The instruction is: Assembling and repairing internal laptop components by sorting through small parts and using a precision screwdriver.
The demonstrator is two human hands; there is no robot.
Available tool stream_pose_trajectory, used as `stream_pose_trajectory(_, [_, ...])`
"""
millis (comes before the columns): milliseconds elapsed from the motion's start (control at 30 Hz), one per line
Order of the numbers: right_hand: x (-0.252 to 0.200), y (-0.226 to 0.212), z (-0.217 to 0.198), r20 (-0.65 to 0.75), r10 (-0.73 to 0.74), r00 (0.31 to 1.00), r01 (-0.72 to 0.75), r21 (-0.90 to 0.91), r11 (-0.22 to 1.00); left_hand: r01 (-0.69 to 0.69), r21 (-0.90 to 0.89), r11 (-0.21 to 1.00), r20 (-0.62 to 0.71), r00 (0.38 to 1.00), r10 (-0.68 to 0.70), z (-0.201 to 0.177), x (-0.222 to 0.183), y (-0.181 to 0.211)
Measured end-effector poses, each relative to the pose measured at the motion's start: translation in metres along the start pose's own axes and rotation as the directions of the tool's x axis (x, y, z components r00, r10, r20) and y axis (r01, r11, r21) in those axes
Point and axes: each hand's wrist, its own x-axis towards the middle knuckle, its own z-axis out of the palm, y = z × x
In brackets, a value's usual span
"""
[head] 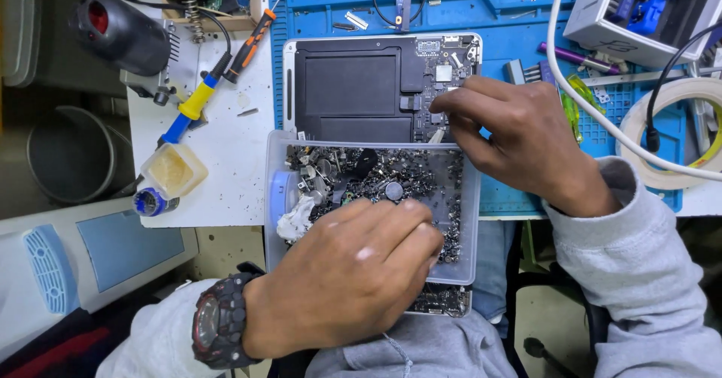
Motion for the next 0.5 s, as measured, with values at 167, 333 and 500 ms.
stream_pose_trajectory(167, [0.000,0.000,-0.001,0.032,0.007,0.999,-0.009,0.044,0.999,-0.058,0.206,0.977,0.095,0.995,0.039,0.025,0.012,-0.018])
stream_pose_trajectory(333, [0.003,-0.002,-0.005,0.098,0.000,0.995,-0.024,0.245,0.969,-0.089,0.258,0.962,0.165,0.985,0.047,0.039,0.013,-0.031])
stream_pose_trajectory(500, [0.005,-0.005,-0.008,0.070,0.004,0.998,-0.006,0.036,0.999,-0.123,0.314,0.941,0.172,0.983,0.071,0.042,0.013,-0.036])
